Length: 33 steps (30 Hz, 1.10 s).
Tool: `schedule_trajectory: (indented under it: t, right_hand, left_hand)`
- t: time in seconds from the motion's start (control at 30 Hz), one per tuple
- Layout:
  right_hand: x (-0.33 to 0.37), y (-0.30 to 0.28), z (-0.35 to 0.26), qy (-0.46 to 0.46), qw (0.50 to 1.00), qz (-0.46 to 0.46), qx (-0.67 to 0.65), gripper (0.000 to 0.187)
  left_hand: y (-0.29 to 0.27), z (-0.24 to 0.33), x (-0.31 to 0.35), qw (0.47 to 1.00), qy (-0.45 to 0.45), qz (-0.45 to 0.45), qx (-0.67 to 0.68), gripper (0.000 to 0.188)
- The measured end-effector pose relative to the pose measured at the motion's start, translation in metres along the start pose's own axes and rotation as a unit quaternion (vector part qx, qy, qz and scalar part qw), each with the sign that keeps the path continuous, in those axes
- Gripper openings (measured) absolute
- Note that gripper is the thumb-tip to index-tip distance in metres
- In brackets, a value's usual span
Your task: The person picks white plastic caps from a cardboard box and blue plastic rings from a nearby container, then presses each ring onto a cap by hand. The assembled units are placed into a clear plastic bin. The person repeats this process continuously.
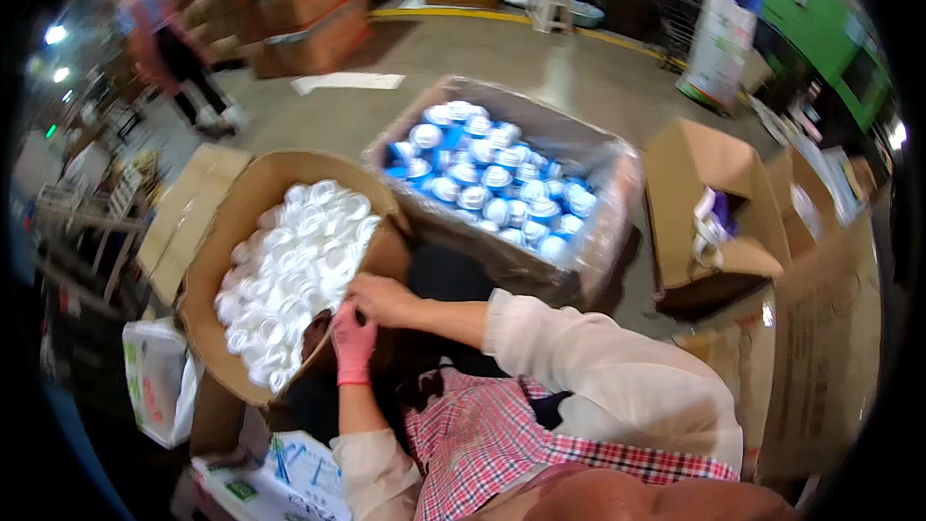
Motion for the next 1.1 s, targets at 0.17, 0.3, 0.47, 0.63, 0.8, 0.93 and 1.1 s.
schedule_trajectory:
  t: [0.17, 0.3, 0.47, 0.63, 0.8, 0.93, 1.1]
  right_hand:
    - [0.013, -0.004, -0.007, 0.020, 0.998, 0.050, -0.032, 0.017]
    - [0.012, -0.005, -0.003, 0.027, 0.998, 0.052, -0.015, 0.015]
    - [0.013, -0.002, -0.009, 0.014, 0.997, 0.074, 0.020, 0.018]
    - [0.012, 0.005, -0.013, -0.037, 0.992, 0.113, 0.034, 0.024]
    - [0.008, 0.018, -0.023, -0.016, 0.992, 0.105, 0.068, 0.025]
    - [0.006, 0.018, -0.022, -0.008, 0.992, 0.103, 0.072, 0.026]
    - [0.007, 0.018, -0.014, -0.018, 0.992, 0.115, 0.053, 0.025]
  left_hand:
    - [0.018, -0.031, 0.005, 0.999, 0.036, -0.002, 0.003, 0.036]
    - [0.018, -0.022, 0.000, 0.999, 0.003, -0.029, 0.012, 0.036]
    - [0.015, -0.024, -0.001, 0.999, 0.022, -0.036, 0.031, 0.034]
    - [0.009, -0.014, -0.001, 0.998, -0.004, -0.045, 0.043, 0.021]
    - [0.011, -0.035, 0.003, 0.999, -0.009, -0.048, 0.024, 0.012]
    - [0.013, -0.032, 0.001, 0.998, -0.022, -0.048, 0.040, 0.011]
    - [0.021, -0.052, 0.002, 0.998, -0.013, -0.027, 0.053, 0.012]
Point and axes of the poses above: each hand's wrist, its own x-axis away from the middle knuckle, its own y-axis out of the palm, z = x × y, the point moved 3 cm from there along -x, towards the middle knuckle, and after that the axes turned 5 degrees about y, right-handed, at the moved point
